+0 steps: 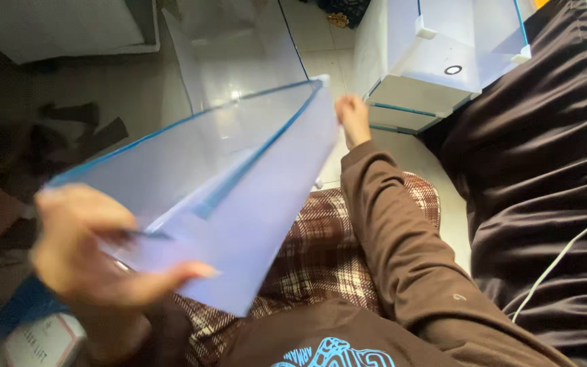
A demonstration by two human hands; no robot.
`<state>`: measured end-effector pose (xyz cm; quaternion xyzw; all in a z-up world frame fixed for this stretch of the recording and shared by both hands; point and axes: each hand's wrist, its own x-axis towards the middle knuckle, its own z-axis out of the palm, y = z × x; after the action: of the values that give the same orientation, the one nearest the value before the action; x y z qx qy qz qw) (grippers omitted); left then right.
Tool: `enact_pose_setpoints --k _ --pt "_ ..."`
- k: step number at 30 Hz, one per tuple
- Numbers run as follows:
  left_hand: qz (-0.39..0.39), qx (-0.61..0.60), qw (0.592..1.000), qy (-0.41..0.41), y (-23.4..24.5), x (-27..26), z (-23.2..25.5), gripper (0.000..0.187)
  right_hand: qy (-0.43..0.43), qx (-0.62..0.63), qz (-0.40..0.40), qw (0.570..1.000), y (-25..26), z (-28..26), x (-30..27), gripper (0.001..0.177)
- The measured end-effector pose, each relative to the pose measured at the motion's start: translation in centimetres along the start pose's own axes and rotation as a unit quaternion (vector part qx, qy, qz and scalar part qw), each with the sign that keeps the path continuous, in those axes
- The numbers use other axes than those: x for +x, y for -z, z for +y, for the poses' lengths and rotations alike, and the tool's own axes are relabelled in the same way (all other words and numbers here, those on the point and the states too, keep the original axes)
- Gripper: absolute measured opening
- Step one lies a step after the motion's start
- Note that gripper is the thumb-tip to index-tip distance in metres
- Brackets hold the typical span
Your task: The person assembles a translucent plastic storage box by hand. They insert small white plastic corner pieces into the box's edges to secure the panels together, then lift and rotate the box to check the assembly.
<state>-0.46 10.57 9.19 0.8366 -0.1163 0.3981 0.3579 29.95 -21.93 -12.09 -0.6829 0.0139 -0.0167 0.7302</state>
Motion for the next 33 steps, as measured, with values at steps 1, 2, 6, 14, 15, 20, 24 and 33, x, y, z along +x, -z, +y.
enact_pose_setpoints --k 1,2,6,14,15,20,24,33 --pt "-0.006 0.038 0.999 -0.001 -0.4 -0.7 1.7 0.062 -0.030 -0.082 -0.016 0.996 0.5 1.5 -0.3 0.018" --pt "-0.007 0.063 0.998 -0.007 -1.1 -0.9 2.7 0.062 -0.060 -0.163 -0.031 0.984 0.9 2.7 -0.6 0.022" --pt "-0.031 0.113 0.993 -0.003 -2.9 -2.1 4.4 0.061 0.047 -0.438 -0.095 0.893 0.2 5.7 -2.3 0.046" --pt "-0.073 0.086 0.994 0.005 -4.2 -2.9 4.1 0.059 0.087 -0.569 -0.154 0.803 0.7 7.7 -2.2 0.018" --pt "-0.075 0.085 0.994 0.005 -4.4 -2.8 4.2 0.058 0.078 -0.586 -0.146 0.794 0.9 7.9 -2.3 0.017" --pt "-0.102 0.098 0.990 0.000 -5.2 -3.0 4.3 0.066 0.014 -0.619 -0.107 0.778 1.9 8.7 -2.7 0.017" --pt "-0.113 0.123 0.986 0.014 -5.4 -3.8 4.5 0.068 -0.036 -0.614 -0.104 0.781 2.1 9.3 -3.4 0.016" --pt "-0.119 0.104 0.987 0.020 -5.2 -3.7 5.6 0.049 -0.128 -0.240 -0.082 0.959 1.9 7.4 -2.8 0.011"
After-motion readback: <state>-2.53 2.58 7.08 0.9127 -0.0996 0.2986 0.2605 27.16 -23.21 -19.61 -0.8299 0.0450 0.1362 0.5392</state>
